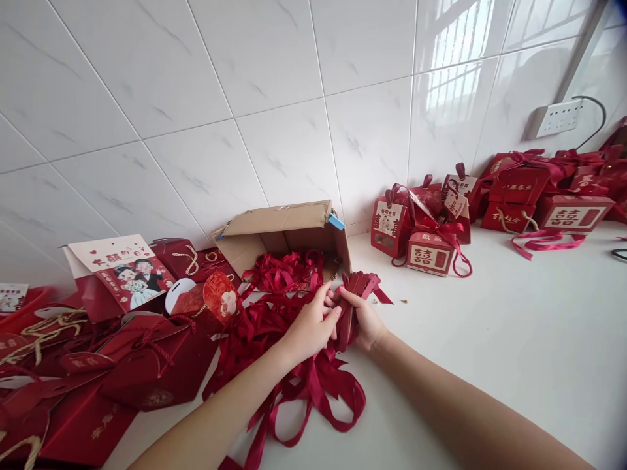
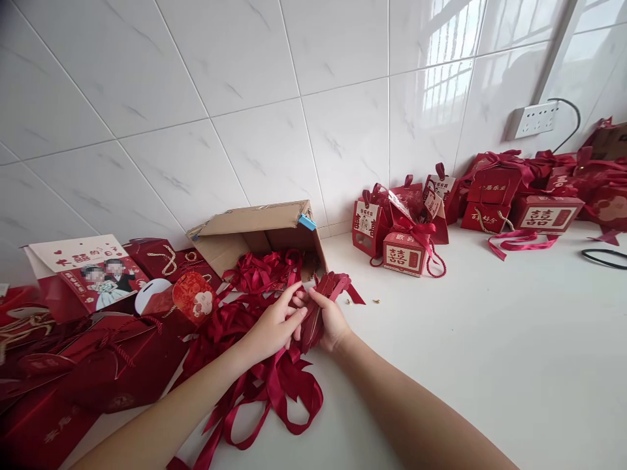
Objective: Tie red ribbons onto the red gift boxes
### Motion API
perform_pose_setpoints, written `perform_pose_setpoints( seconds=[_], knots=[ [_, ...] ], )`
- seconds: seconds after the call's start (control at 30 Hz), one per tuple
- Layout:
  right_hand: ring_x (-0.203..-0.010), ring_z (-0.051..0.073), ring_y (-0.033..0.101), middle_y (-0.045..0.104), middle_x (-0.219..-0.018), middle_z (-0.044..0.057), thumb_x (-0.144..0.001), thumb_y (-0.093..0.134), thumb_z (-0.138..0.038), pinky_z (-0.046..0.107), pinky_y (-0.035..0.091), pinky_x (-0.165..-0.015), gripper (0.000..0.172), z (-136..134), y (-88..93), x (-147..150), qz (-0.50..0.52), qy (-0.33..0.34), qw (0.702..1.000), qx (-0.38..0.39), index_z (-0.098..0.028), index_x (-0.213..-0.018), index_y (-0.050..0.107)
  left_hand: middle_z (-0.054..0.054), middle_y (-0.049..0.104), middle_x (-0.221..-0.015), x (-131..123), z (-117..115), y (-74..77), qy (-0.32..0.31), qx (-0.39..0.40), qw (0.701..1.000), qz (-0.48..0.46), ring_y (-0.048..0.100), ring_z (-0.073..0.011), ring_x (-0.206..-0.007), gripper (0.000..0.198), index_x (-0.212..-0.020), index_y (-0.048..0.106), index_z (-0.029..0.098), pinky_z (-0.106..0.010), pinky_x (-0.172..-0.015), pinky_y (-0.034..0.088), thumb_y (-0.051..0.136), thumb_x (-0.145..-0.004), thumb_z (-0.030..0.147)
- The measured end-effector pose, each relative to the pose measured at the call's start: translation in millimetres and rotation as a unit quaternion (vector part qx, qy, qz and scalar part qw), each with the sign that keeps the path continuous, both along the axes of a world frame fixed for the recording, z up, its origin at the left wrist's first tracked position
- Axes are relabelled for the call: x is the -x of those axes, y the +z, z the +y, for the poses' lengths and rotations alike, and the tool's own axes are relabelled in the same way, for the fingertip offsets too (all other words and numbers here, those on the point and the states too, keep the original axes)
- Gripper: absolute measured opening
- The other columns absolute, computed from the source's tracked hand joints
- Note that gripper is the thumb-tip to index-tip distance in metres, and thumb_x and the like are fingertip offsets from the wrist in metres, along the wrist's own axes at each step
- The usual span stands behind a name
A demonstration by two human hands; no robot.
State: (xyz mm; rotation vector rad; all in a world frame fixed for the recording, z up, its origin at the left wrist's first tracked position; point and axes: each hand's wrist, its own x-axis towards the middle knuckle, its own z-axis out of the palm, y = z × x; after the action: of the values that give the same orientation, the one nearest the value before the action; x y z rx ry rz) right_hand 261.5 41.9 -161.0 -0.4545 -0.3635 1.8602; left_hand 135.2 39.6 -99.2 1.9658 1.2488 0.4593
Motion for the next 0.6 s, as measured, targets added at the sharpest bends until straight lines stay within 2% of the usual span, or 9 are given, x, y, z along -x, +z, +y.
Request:
perform_pose_setpoints(
  seconds=[0.07, 0.13, 0.2, 0.23, 0.37, 0.5, 0.6],
  knots=[
    [-0.055, 0.014, 0.063, 0.068, -0.068, 0.002, -0.087, 0.056, -0.027, 0.026, 0.052, -0.052, 0.011, 3, -1.6, -2, 0.020, -0.031, 0.999, 0.025, -0.017, -0.087, 0.059, 0.000, 0.065, -0.068, 8, 13, 5.0, 0.029, -0.047, 0.997, 0.050, 0.059, -0.0141, -0.051, 0.048, -0.140, 0.034, 0.021, -0.028, -0.053, 0.051, 0.037, -0.095, 0.038],
    [-0.059, 0.014, 0.063, 0.066, -0.068, 0.001, -0.085, 0.059, -0.025, 0.025, 0.053, -0.057, 0.009, 6, -2.9, -3, 0.033, -0.054, 0.997, 0.039, -0.018, -0.079, 0.058, -0.008, 0.068, -0.089, 18, 36, 9.9, 0.070, -0.104, 0.987, 0.096, 0.066, -0.0182, -0.075, 0.037, -0.126, 0.049, 0.018, -0.033, -0.070, 0.053, 0.037, -0.096, 0.036],
    [-0.056, 0.013, 0.060, 0.060, -0.059, 0.000, -0.083, 0.063, -0.026, 0.025, 0.052, -0.056, 0.019, 6, -3.1, -3, 0.041, -0.055, 0.997, 0.041, -0.018, -0.068, 0.053, -0.012, 0.064, -0.107, 26, 64, 11.9, 0.111, -0.151, 0.971, 0.146, 0.063, -0.0210, -0.096, 0.031, -0.120, 0.053, 0.016, -0.039, -0.086, 0.050, 0.038, -0.097, 0.029],
    [-0.053, 0.012, 0.056, 0.056, -0.054, -0.001, -0.081, 0.065, -0.028, 0.025, 0.051, -0.056, 0.026, 6, -2.5, -2, 0.043, -0.049, 0.997, 0.038, -0.019, -0.062, 0.050, -0.011, 0.061, -0.115, 30, 77, 11.4, 0.121, -0.163, 0.964, 0.171, 0.060, -0.0215, -0.102, 0.029, -0.119, 0.054, 0.016, -0.042, -0.090, 0.049, 0.044, -0.095, 0.028],
    [-0.047, 0.010, 0.046, 0.041, -0.046, -0.004, -0.077, 0.069, -0.034, 0.023, 0.046, -0.053, 0.042, 4, 0.7, -1, 0.056, -0.020, 0.998, 0.021, -0.019, -0.052, 0.039, -0.010, 0.055, -0.125, 43, 112, 2.2, 0.145, -0.157, 0.936, 0.280, 0.058, -0.0240, -0.108, 0.037, -0.123, 0.053, 0.016, -0.047, -0.089, 0.050, 0.058, -0.089, 0.031],
    [-0.047, 0.008, 0.041, 0.039, -0.047, -0.005, -0.079, 0.067, -0.034, 0.022, 0.044, -0.054, 0.041, 7, -0.2, -2, 0.062, -0.009, 0.998, 0.026, -0.019, -0.054, 0.039, -0.010, 0.058, -0.121, 64, 117, -2.6, 0.150, -0.108, 0.912, 0.366, 0.060, -0.0226, -0.103, 0.035, -0.121, 0.054, 0.016, -0.044, -0.086, 0.052, 0.057, -0.089, 0.031],
    [-0.048, 0.009, 0.041, 0.040, -0.047, -0.004, -0.082, 0.064, -0.034, 0.022, 0.044, -0.055, 0.040, 9, -1.9, -2, 0.061, 0.004, 0.998, 0.032, -0.019, -0.053, 0.040, -0.009, 0.059, -0.118, 85, 113, 3.1, 0.142, -0.077, 0.902, 0.401, 0.061, -0.0215, -0.101, 0.033, -0.118, 0.056, 0.016, -0.041, -0.083, 0.053, 0.058, -0.089, 0.031]
  ],
)
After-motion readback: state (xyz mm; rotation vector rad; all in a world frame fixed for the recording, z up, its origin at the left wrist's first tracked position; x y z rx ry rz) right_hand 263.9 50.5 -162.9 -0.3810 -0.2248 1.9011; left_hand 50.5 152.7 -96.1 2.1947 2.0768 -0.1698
